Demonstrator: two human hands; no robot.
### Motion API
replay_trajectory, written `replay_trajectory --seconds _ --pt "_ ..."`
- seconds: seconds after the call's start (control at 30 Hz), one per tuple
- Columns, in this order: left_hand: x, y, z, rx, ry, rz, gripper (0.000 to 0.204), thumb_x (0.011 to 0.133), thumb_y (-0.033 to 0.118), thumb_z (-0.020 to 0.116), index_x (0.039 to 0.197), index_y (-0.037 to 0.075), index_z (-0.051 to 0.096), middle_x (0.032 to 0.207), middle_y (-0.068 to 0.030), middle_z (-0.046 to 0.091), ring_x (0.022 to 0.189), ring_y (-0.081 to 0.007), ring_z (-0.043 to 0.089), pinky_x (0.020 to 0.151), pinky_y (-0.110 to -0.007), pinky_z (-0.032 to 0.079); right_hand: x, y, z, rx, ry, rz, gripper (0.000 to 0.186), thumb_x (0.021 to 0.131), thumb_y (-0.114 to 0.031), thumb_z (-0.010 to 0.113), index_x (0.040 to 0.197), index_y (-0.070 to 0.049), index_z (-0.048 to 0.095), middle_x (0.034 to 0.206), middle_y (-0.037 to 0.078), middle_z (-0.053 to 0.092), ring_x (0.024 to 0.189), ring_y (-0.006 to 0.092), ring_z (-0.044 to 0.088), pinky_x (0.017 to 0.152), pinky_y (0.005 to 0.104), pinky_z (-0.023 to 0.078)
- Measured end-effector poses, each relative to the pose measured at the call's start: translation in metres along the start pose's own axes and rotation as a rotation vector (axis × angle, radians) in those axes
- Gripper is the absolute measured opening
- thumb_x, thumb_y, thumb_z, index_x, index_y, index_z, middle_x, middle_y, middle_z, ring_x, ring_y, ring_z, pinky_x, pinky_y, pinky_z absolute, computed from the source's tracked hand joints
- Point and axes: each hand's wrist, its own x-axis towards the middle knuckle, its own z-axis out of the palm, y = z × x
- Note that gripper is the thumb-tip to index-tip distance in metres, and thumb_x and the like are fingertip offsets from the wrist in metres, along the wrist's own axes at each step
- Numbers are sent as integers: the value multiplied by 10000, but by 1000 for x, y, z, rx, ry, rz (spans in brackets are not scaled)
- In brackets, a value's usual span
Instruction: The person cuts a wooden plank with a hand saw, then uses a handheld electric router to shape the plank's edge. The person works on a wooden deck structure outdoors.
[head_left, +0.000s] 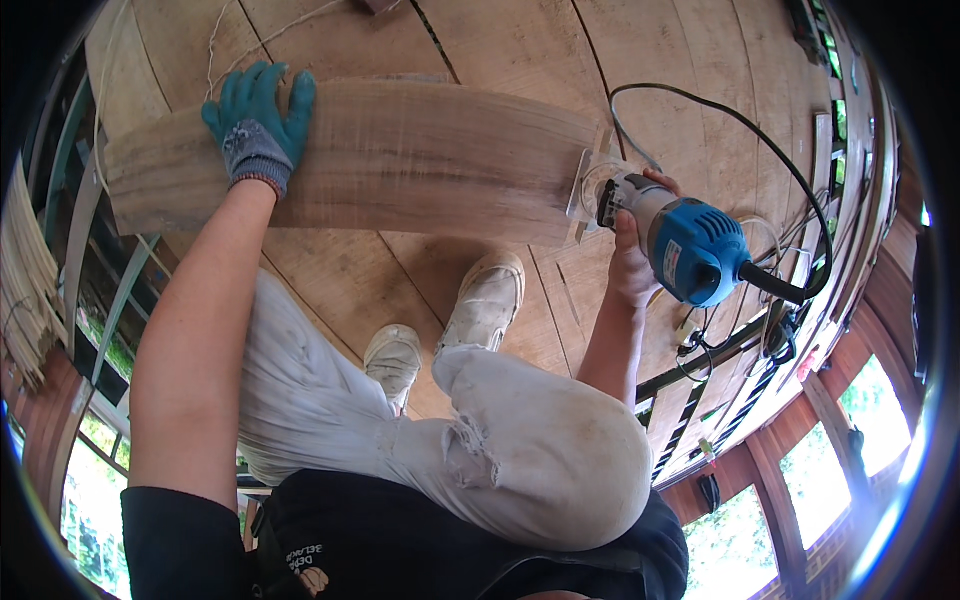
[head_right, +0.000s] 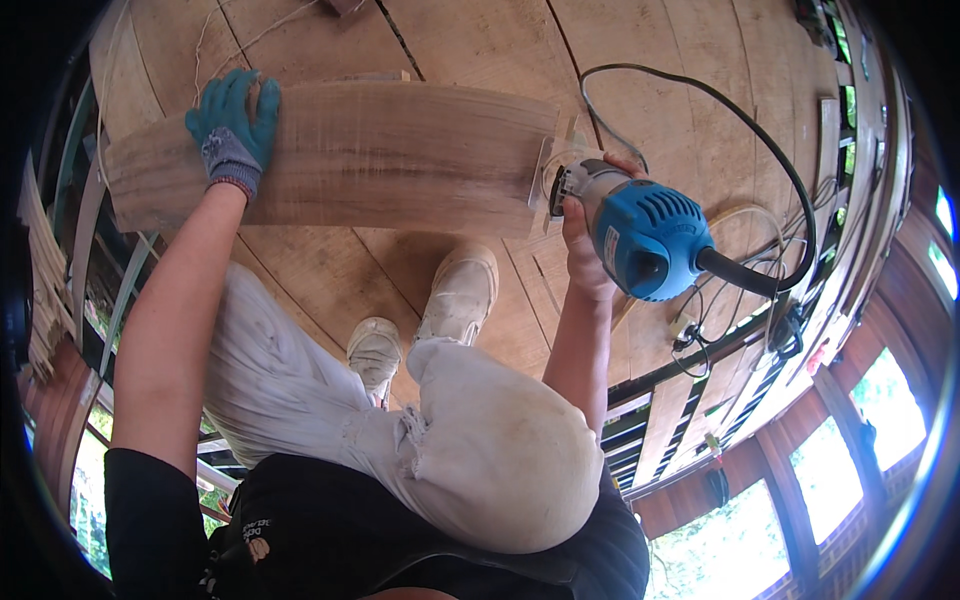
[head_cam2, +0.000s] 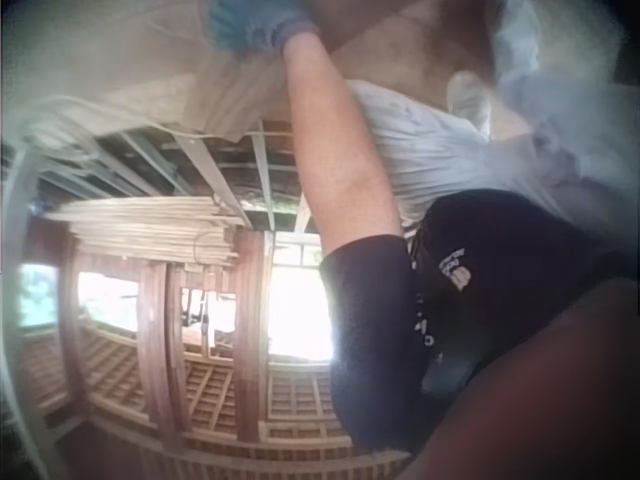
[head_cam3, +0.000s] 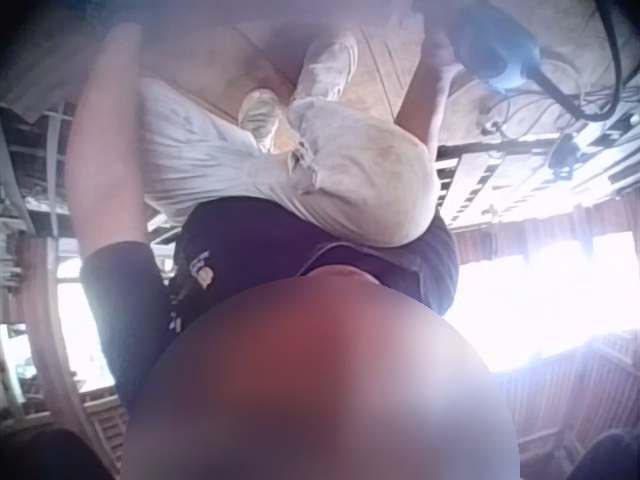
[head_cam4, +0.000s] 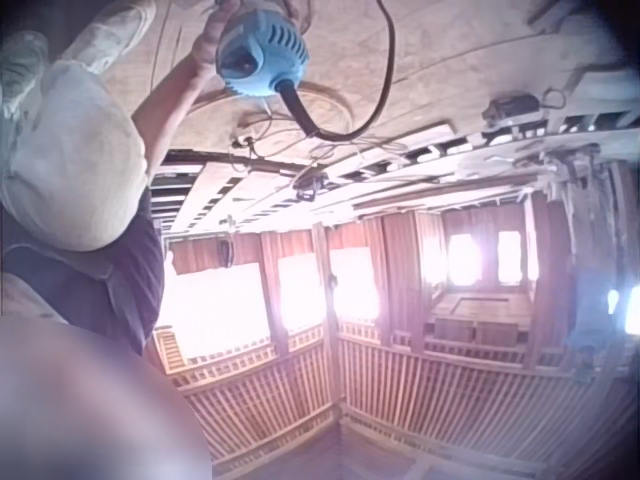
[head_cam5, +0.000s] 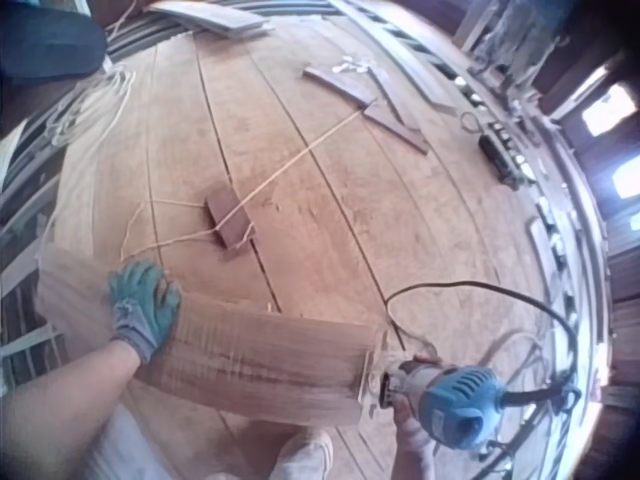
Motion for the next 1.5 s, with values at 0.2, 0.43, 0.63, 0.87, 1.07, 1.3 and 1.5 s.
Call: replay_trajectory --seconds 0.2,0.43,0.63,0.87,1.07,1.3,1.5 --pt "-1 -2 1 -19 -6 4 570 980 625 506 1225 156 717 1370 -61 649 1354 -281 507 1123 -527 287 1 4 0 17 -21 -11 727 789 -219 891 1363 -67 470 1281 135 597 1224 271 554 1066 431 435" --pt "-2 -3 2 10 9 19 585 986 632 488 1260 161 703 1375 -58 644 1355 -272 504 1129 -525 285 0 8 5 22 16 -97 723 796 -240 890 1356 -59 469 1285 141 597 1225 273 554 1075 424 427" --pt "0 -3 1 10 -19 8 598 992 641 470 1265 163 703 1378 -57 643 1359 -268 502 1131 -522 285 0 7 6 10 24 -90 727 793 -267 894 1347 -62 470 1269 139 607 1212 282 562 1063 427 438" --pt "1 -4 -1 37 -110 -11 579 1008 633 464 1321 193 672 1445 -62 611 1412 -289 476 1161 -531 265 -1 8 4 -22 14 -83 717 783 -275 898 1330 -70 483 1265 138 614 1197 278 573 1044 429 453" --pt "1 -3 -3 27 -112 -5 576 1007 638 465 1328 203 667 1450 -61 607 1414 -289 474 1164 -536 261 -2 8 6 -31 4 -89 735 803 -331 905 1325 -72 457 1274 172 623 1192 290 597 1062 435 486" --pt "1 -4 0 40 -79 0 572 1006 638 469 1315 199 667 1440 -57 614 1410 -284 477 1165 -535 260 -2 7 7 -20 -15 -100 727 802 -312 903 1330 -89 455 1284 171 614 1206 289 590 1060 444 487" --pt "2 -3 -3 21 -70 7 562 983 632 493 1153 155 735 1207 -74 699 1250 -267 567 1103 -526 299 -2 9 9 -14 -17 -115 731 783 -271 900 1343 -75 473 1268 154 621 1206 289 581 1046 440 467"
